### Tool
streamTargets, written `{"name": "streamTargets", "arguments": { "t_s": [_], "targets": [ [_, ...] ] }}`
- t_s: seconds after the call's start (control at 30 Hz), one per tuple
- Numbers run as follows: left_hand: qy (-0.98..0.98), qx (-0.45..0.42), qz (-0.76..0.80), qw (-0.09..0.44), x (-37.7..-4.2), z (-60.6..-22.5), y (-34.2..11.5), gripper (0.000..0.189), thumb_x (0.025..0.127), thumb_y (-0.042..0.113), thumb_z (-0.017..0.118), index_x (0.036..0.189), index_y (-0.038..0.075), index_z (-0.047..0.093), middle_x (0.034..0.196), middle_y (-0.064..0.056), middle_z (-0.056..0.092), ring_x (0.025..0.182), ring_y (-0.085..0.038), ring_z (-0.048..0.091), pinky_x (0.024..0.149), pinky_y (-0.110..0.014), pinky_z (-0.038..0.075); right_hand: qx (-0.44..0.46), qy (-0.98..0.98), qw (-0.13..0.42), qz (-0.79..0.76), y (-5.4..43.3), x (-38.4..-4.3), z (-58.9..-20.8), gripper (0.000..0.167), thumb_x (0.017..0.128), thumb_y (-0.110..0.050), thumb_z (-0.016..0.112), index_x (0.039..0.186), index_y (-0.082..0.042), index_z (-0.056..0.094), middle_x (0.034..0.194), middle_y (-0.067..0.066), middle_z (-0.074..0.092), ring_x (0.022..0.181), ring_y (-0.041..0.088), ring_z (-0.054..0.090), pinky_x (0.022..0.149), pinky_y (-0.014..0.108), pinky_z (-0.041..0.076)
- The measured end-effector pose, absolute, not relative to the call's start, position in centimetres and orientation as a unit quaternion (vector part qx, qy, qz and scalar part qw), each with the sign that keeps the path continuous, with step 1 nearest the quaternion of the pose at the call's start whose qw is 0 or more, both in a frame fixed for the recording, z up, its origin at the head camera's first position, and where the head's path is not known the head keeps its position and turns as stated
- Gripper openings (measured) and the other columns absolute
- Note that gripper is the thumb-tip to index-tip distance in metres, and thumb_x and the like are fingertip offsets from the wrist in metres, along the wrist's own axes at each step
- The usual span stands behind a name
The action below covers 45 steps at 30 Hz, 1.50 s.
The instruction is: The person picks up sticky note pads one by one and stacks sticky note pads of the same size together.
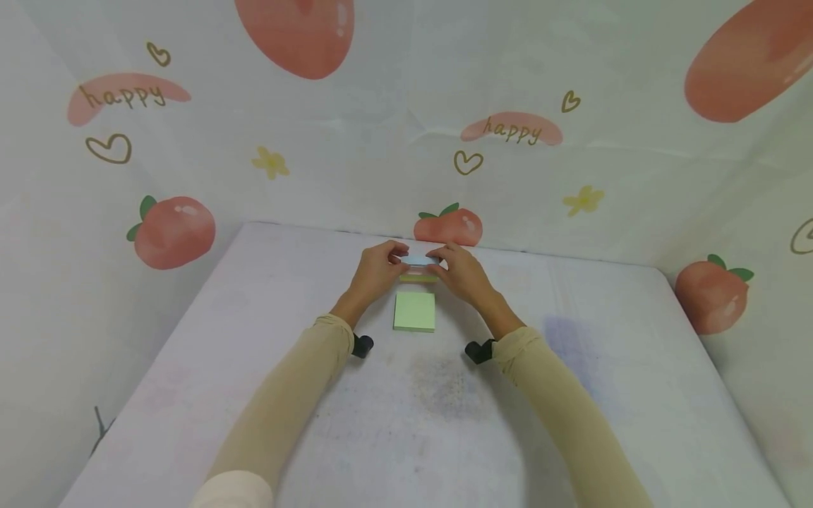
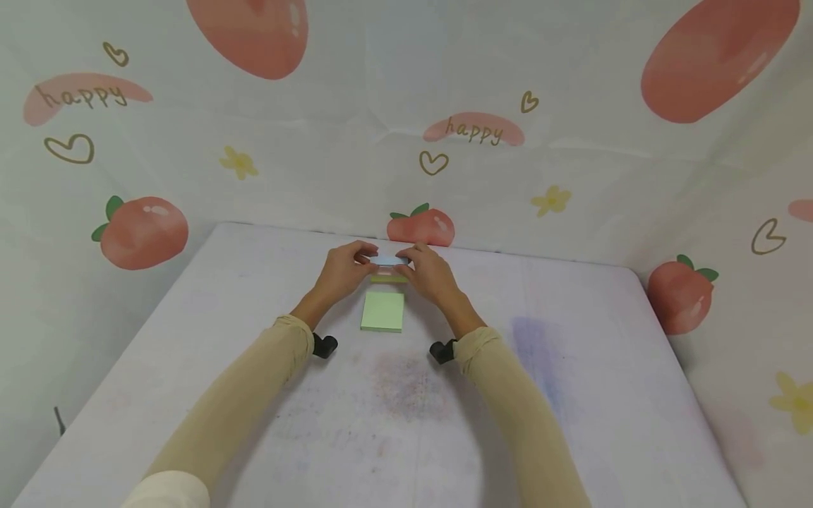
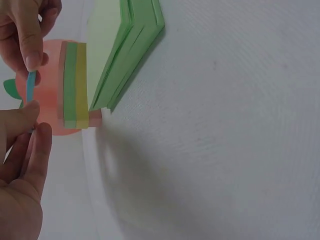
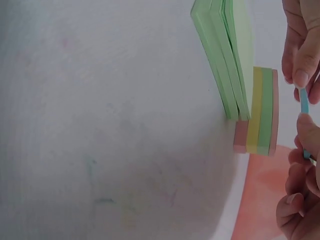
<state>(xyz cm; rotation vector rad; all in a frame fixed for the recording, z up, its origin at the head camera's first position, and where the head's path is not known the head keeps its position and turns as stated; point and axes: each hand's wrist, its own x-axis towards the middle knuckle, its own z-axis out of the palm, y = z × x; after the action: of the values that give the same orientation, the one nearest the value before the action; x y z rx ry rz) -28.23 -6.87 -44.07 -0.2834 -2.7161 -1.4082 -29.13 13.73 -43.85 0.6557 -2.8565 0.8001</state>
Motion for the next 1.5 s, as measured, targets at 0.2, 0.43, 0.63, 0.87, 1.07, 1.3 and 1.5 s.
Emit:
{"name": "streamTargets", "arguments": {
  "t_s": [0.2, 0.43, 0.63, 0.87, 1.07, 1.3, 1.5],
  "targets": [
    [-0.895, -0.098, -0.434, 0.033, -28.3, -44.1, -7.0, 0.03, 0.091, 0.009, 0.074, 0.121, 0.006, 0.071, 0.116, -0.01, 0.075, 0.1, -0.023, 0.068, 0.087, -0.035, 0.054, 0.215, -0.943, 0.041, 0.252, 13.8, -28.9, -43.7, 0.032, 0.094, -0.025, 0.074, 0.122, -0.009, 0.073, 0.112, 0.011, 0.063, 0.089, 0.026, 0.06, 0.077, 0.039, 0.051],
    [-0.901, -0.113, -0.418, 0.037, -28.3, -44.6, -7.2, 0.031, 0.09, 0.012, 0.077, 0.12, 0.007, 0.072, 0.116, -0.008, 0.076, 0.1, -0.024, 0.069, 0.088, -0.037, 0.054, 0.213, -0.943, 0.02, 0.256, 13.9, -29.1, -44.0, 0.032, 0.094, -0.026, 0.074, 0.121, -0.009, 0.073, 0.11, 0.01, 0.06, 0.088, 0.025, 0.058, 0.075, 0.034, 0.047],
    [-0.905, -0.114, -0.409, 0.038, -28.3, -44.8, -7.3, 0.029, 0.09, 0.015, 0.078, 0.118, 0.01, 0.073, 0.117, -0.005, 0.077, 0.102, -0.023, 0.069, 0.09, -0.037, 0.054, 0.212, -0.941, 0.014, 0.265, 13.9, -29.2, -44.3, 0.032, 0.093, -0.027, 0.075, 0.12, -0.009, 0.074, 0.11, 0.011, 0.061, 0.088, 0.025, 0.058, 0.075, 0.035, 0.047],
    [-0.907, -0.113, -0.404, 0.032, -28.3, -44.9, -7.4, 0.028, 0.091, 0.016, 0.076, 0.119, 0.011, 0.073, 0.118, -0.004, 0.076, 0.101, -0.023, 0.069, 0.09, -0.038, 0.054, 0.207, -0.942, 0.001, 0.263, 13.8, -29.3, -44.4, 0.032, 0.095, -0.027, 0.073, 0.121, -0.009, 0.073, 0.113, 0.012, 0.062, 0.095, 0.027, 0.06, 0.082, 0.04, 0.051],
    [-0.908, -0.107, -0.405, 0.02, -28.3, -45.2, -7.4, 0.028, 0.093, 0.016, 0.075, 0.121, 0.011, 0.073, 0.12, -0.004, 0.076, 0.101, -0.022, 0.069, 0.09, -0.037, 0.054, 0.198, -0.946, -0.01, 0.257, 13.8, -29.3, -44.6, 0.032, 0.096, -0.027, 0.072, 0.122, -0.01, 0.073, 0.114, 0.012, 0.062, 0.097, 0.028, 0.06, 0.085, 0.042, 0.051],
    [-0.909, -0.105, -0.402, 0.007, -28.0, -45.2, -7.4, 0.03, 0.093, 0.015, 0.074, 0.123, 0.012, 0.071, 0.122, -0.004, 0.075, 0.101, -0.022, 0.068, 0.09, -0.036, 0.054, 0.201, -0.948, -0.013, 0.246, 13.8, -29.2, -44.7, 0.032, 0.097, -0.026, 0.071, 0.124, -0.009, 0.073, 0.115, 0.012, 0.064, 0.099, 0.028, 0.062, 0.088, 0.043, 0.052],
    [-0.915, -0.112, -0.387, 0.001, -28.0, -45.3, -7.3, 0.032, 0.094, 0.014, 0.073, 0.126, 0.012, 0.07, 0.123, -0.005, 0.073, 0.1, -0.02, 0.067, 0.09, -0.036, 0.054, 0.2, -0.952, -0.023, 0.232, 13.8, -29.2, -44.8, 0.032, 0.096, -0.024, 0.072, 0.124, -0.008, 0.071, 0.117, 0.011, 0.064, 0.1, 0.027, 0.063, 0.089, 0.044, 0.053]
  ]
}}
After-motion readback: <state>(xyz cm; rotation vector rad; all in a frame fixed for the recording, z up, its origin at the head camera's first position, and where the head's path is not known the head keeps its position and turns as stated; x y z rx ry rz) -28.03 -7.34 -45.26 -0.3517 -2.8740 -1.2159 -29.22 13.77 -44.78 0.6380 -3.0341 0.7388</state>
